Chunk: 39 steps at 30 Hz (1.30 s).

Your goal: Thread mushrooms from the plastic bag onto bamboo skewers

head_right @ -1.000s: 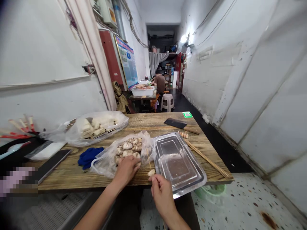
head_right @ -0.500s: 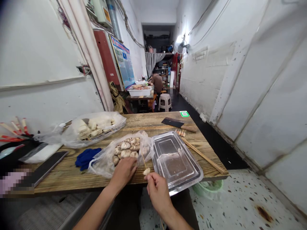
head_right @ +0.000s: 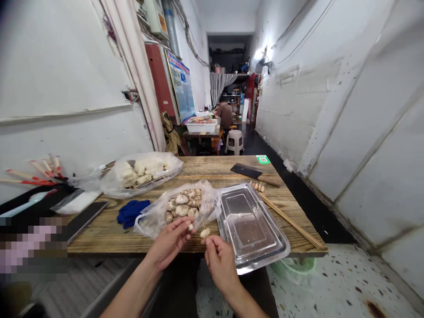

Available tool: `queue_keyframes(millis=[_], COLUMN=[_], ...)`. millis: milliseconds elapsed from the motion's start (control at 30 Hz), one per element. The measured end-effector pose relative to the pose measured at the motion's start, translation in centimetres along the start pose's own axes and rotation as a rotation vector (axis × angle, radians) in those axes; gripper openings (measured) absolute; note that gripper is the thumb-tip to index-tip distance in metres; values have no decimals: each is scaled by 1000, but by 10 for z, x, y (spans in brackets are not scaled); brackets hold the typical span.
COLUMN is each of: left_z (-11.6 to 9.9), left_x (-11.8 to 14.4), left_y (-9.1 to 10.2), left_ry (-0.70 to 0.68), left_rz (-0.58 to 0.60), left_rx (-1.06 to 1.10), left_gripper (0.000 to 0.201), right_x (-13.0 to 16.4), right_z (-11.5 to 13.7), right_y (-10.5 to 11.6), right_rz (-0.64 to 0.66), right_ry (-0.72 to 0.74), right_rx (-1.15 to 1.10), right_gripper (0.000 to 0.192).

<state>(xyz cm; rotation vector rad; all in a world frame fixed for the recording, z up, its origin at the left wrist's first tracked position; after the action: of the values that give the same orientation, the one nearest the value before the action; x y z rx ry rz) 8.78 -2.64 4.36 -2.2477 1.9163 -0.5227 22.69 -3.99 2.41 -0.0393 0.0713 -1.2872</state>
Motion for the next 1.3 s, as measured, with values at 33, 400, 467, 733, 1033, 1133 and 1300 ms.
queue_keyframes(millis=[33,400,467,733,1033,1133,1300], left_z=[3,17,18,18,7,7,13], left_x=[4,24,26,12,13,11,8], left_y=[-4,-29,-31,-10,-9,-7,-8], left_ry=[48,185,192,150,118,94,167], left_rz=[43,332,357,113,124,93,79], left_rx=[38,163,167,397,525,499,528], left_gripper=[18,34,36,28,46,40,35], right_x=[0,4,4,5,14,17,19], right_z=[1,-1,-1,-10,-15,-16,-17], right_y=[-2,-17,-18,-9,-9,-11,-16], right_rz=[4,198,226,106,130,146,175], right_ry=[7,-162,-183,-169,-160,-154,-143], right_rx=[0,-279,-331,-255,-167,-147,-118], right_gripper=[38,39,40,36,37,37,38])
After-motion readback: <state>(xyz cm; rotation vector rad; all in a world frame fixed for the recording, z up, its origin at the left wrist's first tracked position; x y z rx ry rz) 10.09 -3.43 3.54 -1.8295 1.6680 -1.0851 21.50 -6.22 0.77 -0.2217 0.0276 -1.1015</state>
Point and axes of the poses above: each hand's wrist, its own x-axis away from the middle knuckle, its own y-axis out of the back of the hand, z = x × y, the point moved 6 cm from there along -x, towards the middle knuckle, and after that the axes turned 3 degrees about -y, right-handed, at the moved point
